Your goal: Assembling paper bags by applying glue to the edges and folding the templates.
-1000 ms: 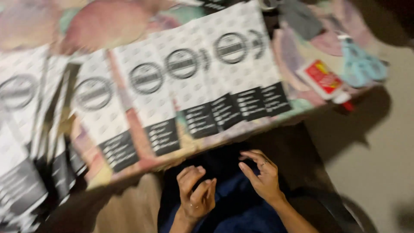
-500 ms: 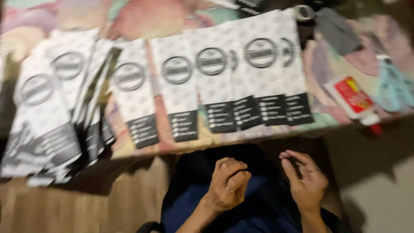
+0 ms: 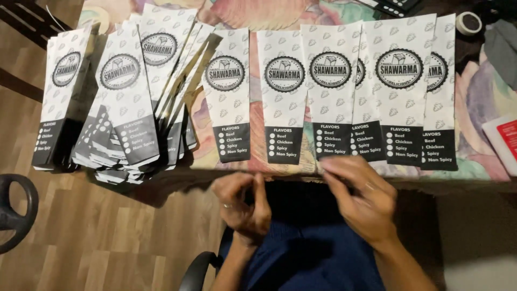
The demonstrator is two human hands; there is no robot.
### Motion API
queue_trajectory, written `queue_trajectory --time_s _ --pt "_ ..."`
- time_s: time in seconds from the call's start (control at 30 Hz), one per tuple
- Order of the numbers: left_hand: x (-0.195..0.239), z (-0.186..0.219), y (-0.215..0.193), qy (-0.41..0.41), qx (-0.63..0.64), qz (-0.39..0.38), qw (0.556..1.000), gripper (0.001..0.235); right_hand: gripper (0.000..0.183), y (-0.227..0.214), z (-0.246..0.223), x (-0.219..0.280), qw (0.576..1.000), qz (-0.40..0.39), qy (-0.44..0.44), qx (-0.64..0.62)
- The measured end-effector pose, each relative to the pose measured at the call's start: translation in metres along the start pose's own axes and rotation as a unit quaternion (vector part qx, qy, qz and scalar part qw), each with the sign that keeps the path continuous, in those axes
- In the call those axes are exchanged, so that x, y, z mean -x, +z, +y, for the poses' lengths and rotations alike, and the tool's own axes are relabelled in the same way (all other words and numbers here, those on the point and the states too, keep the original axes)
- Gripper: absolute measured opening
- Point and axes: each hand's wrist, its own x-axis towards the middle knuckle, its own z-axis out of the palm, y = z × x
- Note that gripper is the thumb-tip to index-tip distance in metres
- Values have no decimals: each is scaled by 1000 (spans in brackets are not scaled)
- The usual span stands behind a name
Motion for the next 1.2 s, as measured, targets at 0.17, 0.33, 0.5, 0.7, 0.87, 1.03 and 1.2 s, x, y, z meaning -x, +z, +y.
queue_trajectory --time_s 0.17,0.33,0.5,0.7,0.87,1.03,1.2 --pt "-26 -2 12 50 -98 2 994 45 14 43 8 -31 998 -44 -28 -47" --pt "-24 -5 25 -20 -115 -32 993 50 21 50 16 -34 991 -119 66 -15" --pt "-18 -5 23 -151 -86 -74 982 40 19 45 25 -35 981 -167 94 -2" --pt "-15 -6 26 -154 -98 -71 981 34 27 38 22 -33 973 -207 99 5" --pt "-9 -12 28 -96 -119 -55 987 34 34 36 20 -34 972 -208 106 -10" --pt "-4 -12 26 -64 -95 -46 992 31 38 26 15 -31 977 -198 72 -28" --pt "-22 13 31 39 -115 -61 991 31 30 -25 24 -39 988 -121 71 -71"
